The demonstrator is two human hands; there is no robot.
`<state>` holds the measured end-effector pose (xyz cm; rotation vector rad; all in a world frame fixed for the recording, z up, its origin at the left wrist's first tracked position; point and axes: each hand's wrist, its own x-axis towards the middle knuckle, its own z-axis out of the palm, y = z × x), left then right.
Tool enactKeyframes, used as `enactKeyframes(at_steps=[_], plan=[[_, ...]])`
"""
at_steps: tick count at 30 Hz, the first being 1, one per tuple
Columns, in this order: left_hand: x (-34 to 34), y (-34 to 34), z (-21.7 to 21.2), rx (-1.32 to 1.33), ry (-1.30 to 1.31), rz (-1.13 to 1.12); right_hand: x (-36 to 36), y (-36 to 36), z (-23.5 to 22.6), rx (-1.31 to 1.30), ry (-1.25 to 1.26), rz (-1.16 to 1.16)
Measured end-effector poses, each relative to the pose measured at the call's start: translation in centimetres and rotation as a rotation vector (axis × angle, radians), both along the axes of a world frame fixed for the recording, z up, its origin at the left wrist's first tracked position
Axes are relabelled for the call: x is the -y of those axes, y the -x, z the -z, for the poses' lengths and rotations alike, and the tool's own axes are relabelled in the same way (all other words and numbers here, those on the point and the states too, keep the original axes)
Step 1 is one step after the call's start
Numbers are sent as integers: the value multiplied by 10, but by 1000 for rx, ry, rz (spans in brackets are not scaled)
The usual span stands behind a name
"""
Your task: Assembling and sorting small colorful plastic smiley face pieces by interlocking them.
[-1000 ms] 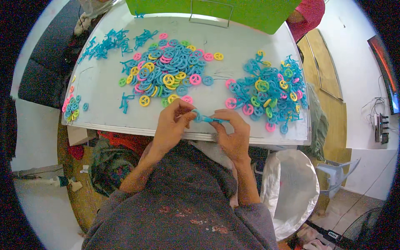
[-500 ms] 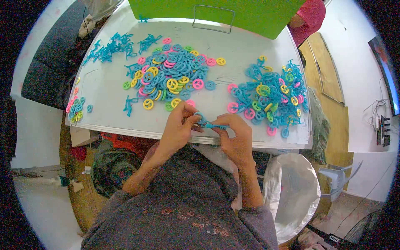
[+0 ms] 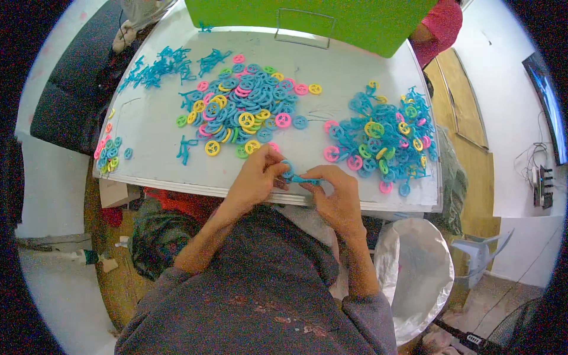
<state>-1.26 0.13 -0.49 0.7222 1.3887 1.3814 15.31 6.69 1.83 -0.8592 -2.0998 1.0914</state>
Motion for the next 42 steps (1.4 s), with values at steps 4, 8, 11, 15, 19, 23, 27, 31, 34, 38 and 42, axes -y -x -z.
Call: enactKeyframes(at_steps=[4, 8, 11, 15, 19, 23, 27, 31, 34, 38, 42], plan=[[5, -11, -6, -457, -154, -98, -4, 3, 1, 58, 137, 26], [10, -15, -7, -192, -158, -148, -3, 6, 5, -59, 350, 21], [10, -16, -3, -74, -181, -168, -2, 9, 10, -82, 409, 47], [11, -17, -3, -29, -315, -226, -2, 10, 16, -131, 605, 68], [9, -21, 1, 56, -393, -240, -6, 11, 25, -298, 797, 23], [10, -26, 4, -71, -463, -256, 0, 17, 16, -369, 802, 69], [10, -32, 6, -120, -366, -338, 9, 23, 21, -268, 542, 254], [12, -21, 7, -158, -314, -260, 6, 22, 14, -173, 253, 175], [14, -11, 8, -264, -320, -171, 4, 17, 8, -119, 92, 118], [17, -9, 10, -303, -414, -140, 2, 12, 4, -162, -84, 43], [21, -16, -7, -242, -403, -165, 1, 5, 5, -172, -127, 28]])
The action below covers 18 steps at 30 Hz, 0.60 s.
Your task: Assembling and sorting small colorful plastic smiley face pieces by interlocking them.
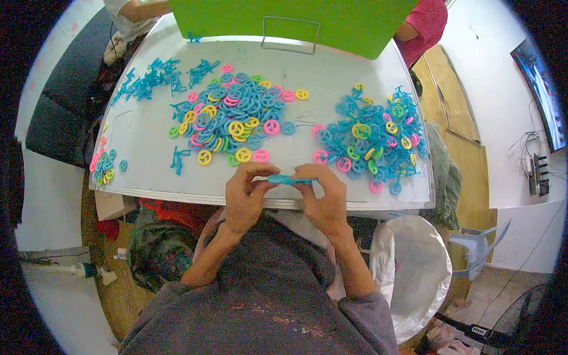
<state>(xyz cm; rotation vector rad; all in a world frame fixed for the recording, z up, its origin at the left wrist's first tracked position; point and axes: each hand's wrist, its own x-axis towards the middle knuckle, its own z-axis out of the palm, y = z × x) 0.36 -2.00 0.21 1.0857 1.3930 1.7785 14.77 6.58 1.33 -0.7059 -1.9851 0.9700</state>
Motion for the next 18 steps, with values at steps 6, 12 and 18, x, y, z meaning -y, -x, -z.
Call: enactKeyframes(at_steps=[6, 12, 18], plan=[[-1, 7, -5, -280, -34, -2, 1, -4, -2, -25, 4, -24], [-1, 1, 3, -432, -32, -97, 3, -13, -8, 119, -30, 54], [22, 46, -13, -637, 33, -462, -54, -82, -5, -176, 53, 456]])
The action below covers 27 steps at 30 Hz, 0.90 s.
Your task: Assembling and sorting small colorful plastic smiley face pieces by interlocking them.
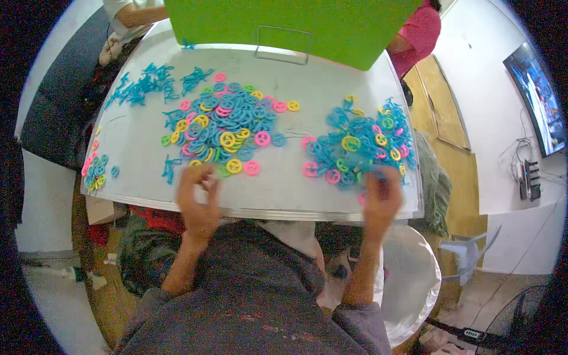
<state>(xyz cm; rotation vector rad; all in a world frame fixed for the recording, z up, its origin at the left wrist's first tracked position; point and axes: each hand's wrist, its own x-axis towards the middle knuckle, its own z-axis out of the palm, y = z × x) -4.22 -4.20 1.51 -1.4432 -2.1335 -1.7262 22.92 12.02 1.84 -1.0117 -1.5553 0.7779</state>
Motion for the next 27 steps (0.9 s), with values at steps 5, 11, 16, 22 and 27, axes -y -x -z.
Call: enactKeyframes(at_steps=[5, 11, 16, 22, 27], plan=[[35, 75, 13, -308, 218, -507, -56, -40, 9, 207, 15, 367], [60, 110, 30, -46, 317, -461, -64, -43, 27, 410, 73, 225], [59, 109, 19, 161, 248, -370, -38, -35, 18, 434, -215, 396], [60, 96, 9, 159, 12, -429, 37, 33, 20, -100, -236, 197], [51, 36, -15, 237, -13, -153, 96, 125, -8, 20, 149, -551]])
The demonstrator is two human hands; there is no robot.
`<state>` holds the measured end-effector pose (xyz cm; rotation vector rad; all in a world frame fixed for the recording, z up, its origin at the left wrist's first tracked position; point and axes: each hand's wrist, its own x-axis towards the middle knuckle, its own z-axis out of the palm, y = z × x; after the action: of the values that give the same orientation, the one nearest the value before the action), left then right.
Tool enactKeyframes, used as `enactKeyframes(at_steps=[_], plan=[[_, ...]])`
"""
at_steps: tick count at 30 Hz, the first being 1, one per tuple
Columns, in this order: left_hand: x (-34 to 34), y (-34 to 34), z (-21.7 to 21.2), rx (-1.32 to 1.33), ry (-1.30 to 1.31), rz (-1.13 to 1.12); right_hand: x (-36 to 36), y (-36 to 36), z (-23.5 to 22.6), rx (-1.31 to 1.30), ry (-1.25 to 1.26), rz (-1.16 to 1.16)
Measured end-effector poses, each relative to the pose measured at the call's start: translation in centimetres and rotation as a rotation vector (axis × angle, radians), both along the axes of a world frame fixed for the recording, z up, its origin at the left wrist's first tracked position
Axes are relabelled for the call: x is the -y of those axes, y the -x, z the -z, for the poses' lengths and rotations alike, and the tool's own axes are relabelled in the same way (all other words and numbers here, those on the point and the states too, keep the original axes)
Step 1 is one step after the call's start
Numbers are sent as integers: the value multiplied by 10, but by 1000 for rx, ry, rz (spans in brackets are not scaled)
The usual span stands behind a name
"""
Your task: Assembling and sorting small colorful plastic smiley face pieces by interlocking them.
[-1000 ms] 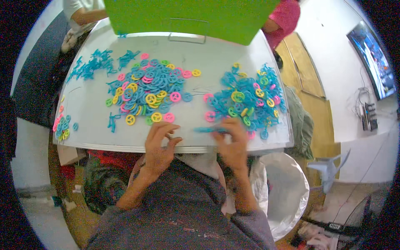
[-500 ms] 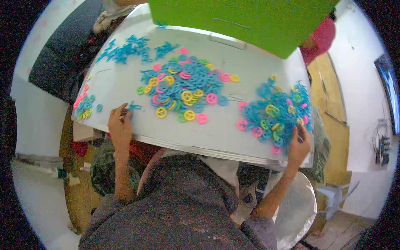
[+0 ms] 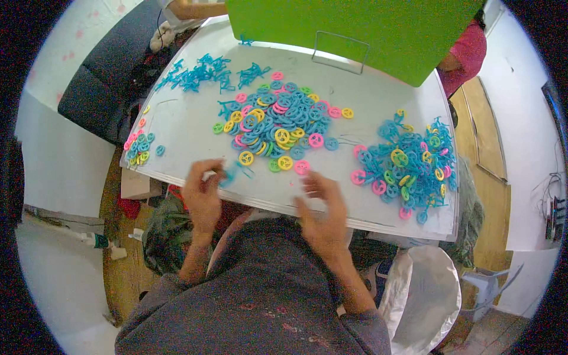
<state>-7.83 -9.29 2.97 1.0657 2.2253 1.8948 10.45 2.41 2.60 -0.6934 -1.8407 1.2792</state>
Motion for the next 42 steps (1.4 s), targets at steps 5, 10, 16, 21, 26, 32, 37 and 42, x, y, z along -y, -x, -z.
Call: enactKeyframes(at_steps=[5, 10, 16, 21, 26, 32, 37, 42], plan=[[-15, -41, 0, -205, -1, 250, 13, 20, 1, 85, -256, -140], [-29, -51, 10, -152, -80, 321, 7, 9, 25, 102, -167, -27], [-69, -28, 24, -573, 300, 149, -21, -3, 20, -109, 522, 68], [-76, -30, 37, -551, 368, 187, -33, -6, 38, -345, 665, -27], [-75, -32, 32, -543, 375, 194, -33, -2, 30, -259, 565, 14], [-68, -47, 19, -130, 27, 208, -33, 0, 29, -156, 458, -14], [-68, -50, 37, 438, -43, 456, -30, 3, 34, -88, 399, 18], [-71, -49, 42, 495, -66, 579, -29, 5, 35, -19, 340, 60]])
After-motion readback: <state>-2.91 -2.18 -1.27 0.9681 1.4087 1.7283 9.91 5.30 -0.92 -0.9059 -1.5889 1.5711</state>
